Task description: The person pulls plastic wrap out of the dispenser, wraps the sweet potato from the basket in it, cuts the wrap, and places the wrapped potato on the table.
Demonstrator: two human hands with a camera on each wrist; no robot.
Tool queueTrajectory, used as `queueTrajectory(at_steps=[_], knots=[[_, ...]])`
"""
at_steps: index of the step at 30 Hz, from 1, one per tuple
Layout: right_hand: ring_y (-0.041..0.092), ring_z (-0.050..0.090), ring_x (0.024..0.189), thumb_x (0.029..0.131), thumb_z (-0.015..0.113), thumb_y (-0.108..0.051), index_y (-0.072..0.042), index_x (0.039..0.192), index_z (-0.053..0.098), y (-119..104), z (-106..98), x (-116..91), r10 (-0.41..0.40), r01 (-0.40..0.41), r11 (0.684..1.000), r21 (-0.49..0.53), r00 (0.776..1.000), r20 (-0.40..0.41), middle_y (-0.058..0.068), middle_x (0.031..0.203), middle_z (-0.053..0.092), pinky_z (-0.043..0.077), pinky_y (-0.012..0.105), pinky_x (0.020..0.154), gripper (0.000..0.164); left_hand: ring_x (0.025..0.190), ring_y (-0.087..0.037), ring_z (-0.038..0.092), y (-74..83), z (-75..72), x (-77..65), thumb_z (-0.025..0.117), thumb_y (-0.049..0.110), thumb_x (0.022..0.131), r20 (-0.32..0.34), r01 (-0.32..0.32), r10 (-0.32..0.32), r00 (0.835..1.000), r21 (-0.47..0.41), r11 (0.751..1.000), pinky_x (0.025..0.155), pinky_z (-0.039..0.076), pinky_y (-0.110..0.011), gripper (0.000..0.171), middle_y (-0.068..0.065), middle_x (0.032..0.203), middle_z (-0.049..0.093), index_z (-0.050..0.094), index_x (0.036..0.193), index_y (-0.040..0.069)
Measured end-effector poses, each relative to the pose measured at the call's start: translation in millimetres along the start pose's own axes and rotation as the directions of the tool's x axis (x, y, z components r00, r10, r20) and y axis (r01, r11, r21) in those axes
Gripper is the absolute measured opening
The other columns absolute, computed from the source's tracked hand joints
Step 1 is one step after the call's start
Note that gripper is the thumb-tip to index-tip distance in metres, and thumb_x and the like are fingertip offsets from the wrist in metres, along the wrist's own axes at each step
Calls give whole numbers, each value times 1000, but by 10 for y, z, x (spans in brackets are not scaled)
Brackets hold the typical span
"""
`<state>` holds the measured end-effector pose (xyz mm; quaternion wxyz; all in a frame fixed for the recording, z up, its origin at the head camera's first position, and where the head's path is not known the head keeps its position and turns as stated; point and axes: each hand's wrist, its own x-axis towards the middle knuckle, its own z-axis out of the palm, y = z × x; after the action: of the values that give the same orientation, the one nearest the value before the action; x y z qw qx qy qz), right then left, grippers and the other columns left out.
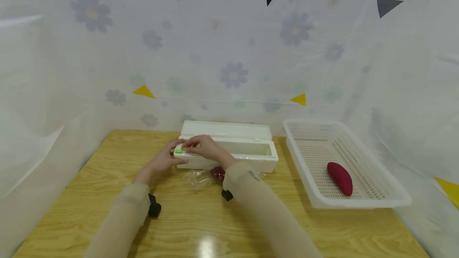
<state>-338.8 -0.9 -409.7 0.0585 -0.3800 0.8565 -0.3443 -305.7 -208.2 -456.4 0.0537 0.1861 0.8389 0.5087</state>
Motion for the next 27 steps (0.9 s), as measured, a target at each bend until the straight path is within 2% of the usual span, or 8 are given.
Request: queueTrajectory(at_steps=[6,12,16,20,27], knots=[[7,59,94,92,62,-26,-18,109,72,-50,9,28,-1,1,1000,10,1000,0,-3,109,68,47,19,80,21,140,-47,7,69,0,-41,72,30,83,4,0,0,1000,-6,1000,100,35,-59,73,-20,157,-2,35,143,14],[5,57,78,90,64,-30,-16,105,73,-85,55,50,8,-8,1000,27,1000,2,-5,99,69,47,18,66,22,139,-49,10,120,7,-70,71,28,85,6,17,-17,1000,-20,1000,97,40,-56,74,-19,157,-4,32,145,13],[7,53,69,88,67,-30,-16,101,74,-97,89,58,9,-8,1000,20,999,-36,-5,93,69,44,19,59,20,139,-47,12,107,12,-48,71,28,85,7,11,-11,1000,-11,1000,96,41,-55,75,-18,157,-3,31,146,13],[7,51,66,87,68,-31,-16,97,74,-104,110,67,9,-9,1000,10,998,-57,-6,89,67,43,19,57,19,140,-44,11,82,14,-25,72,27,84,11,-3,3,1000,-28,1000,97,41,-55,75,-17,157,-1,31,146,13],[6,50,64,87,69,-29,-15,92,74,-115,124,68,15,-17,1000,-18,997,-81,-5,86,67,42,18,56,16,138,-48,14,24,6,-24,72,29,84,8,3,-3,1000,-29,1000,94,44,-53,75,-17,157,-3,32,145,13]])
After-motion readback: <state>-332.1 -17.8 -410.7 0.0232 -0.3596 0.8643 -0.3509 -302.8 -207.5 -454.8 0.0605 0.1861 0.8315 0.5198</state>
